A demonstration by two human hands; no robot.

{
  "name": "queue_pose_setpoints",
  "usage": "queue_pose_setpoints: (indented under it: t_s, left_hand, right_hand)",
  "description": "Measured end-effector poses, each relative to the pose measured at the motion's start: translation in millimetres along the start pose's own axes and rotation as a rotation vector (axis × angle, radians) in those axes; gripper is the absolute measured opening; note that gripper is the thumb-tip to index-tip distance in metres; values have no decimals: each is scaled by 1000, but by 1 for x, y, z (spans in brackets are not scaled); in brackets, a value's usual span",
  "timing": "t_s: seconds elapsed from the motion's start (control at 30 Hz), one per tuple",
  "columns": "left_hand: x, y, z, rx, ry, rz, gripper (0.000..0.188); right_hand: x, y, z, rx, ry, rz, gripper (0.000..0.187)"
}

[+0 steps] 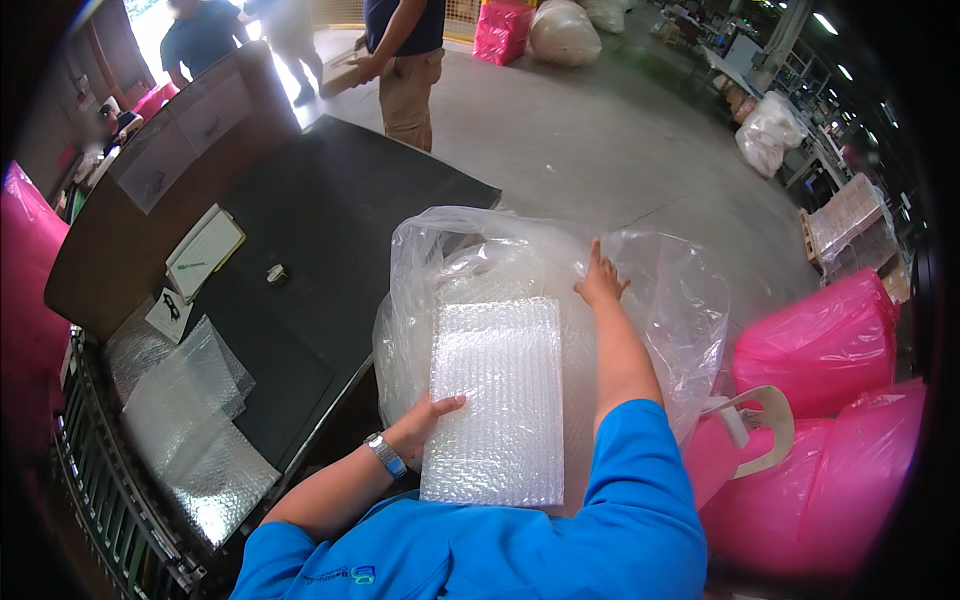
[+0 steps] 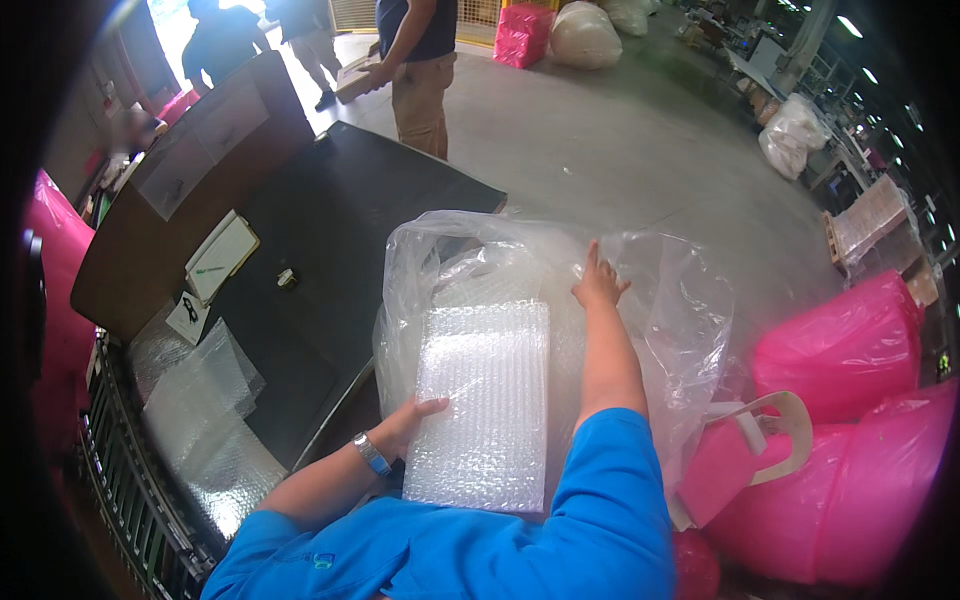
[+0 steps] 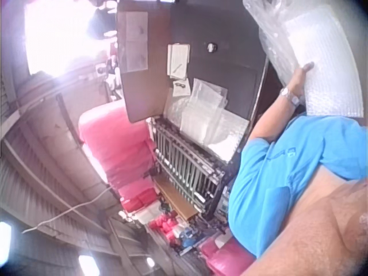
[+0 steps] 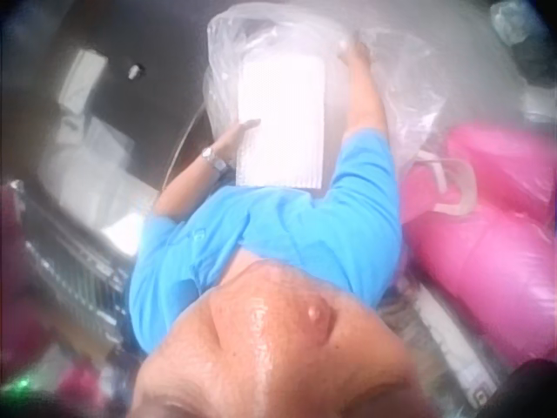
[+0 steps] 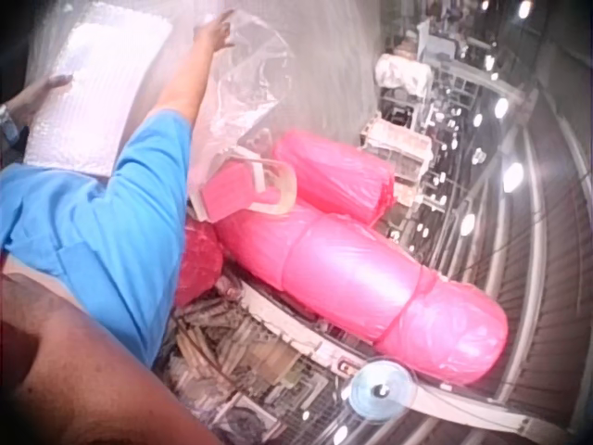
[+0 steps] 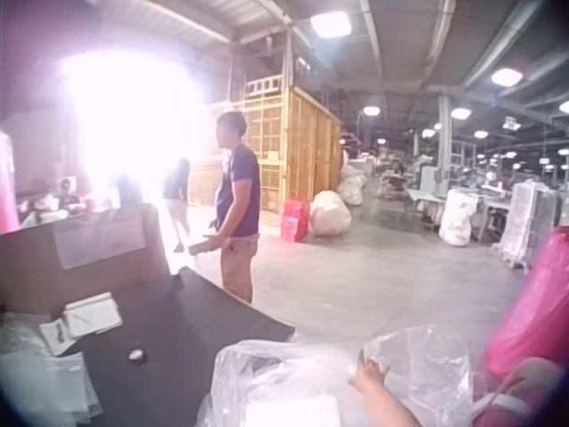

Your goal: The person repeatedly picks up sheets of bubble wrap from a table, folds them, and places them into a large clear plastic bag. The person handles the bubble wrap by hand, folding it into smaller stacks before inserting it into the bag. The task involves repetitive folding and bagging of packaging material.

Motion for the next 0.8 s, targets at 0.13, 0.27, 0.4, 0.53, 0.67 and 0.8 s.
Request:
queue_pose_setpoints:
  t_s: [0.13, 0.27, 0.4, 0.53, 0.67, 0.8]
  left_hand:
    - [-3, 17, -3, -9, 70, 8, 70]
    - [32, -13, -11, -193, -76, -84, 67]
    - [85, -83, -12, -289, -65, -100, 60]
    - [77, -141, -30, -277, 101, -302, 53]
    - [55, -162, -68, -181, 174, -369, 50]
    - [66, -181, -115, -263, 265, 159, 53]
  right_hand:
    - [23, -36, -32, -30, -170, -313, 45]
    - [43, 143, -57, 660, -21, -375, 35]
    - [86, 328, -15, 1069, 101, -406, 30]
    - [100, 388, 43, 893, 147, -1064, 30]
    - [95, 387, 94, 847, 209, -1093, 30]
    - [105, 382, 139, 765, 266, -1337, 28]
Point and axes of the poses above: each hand's wrist, its own z-axis away from the middle knuckle, its own y-axis out of the back of the hand, x = y × z, the point moved 7 cm from there along -z, towards the middle knuckle, and after that the axes turned 12 degrees about z, right-handed, at the moved point
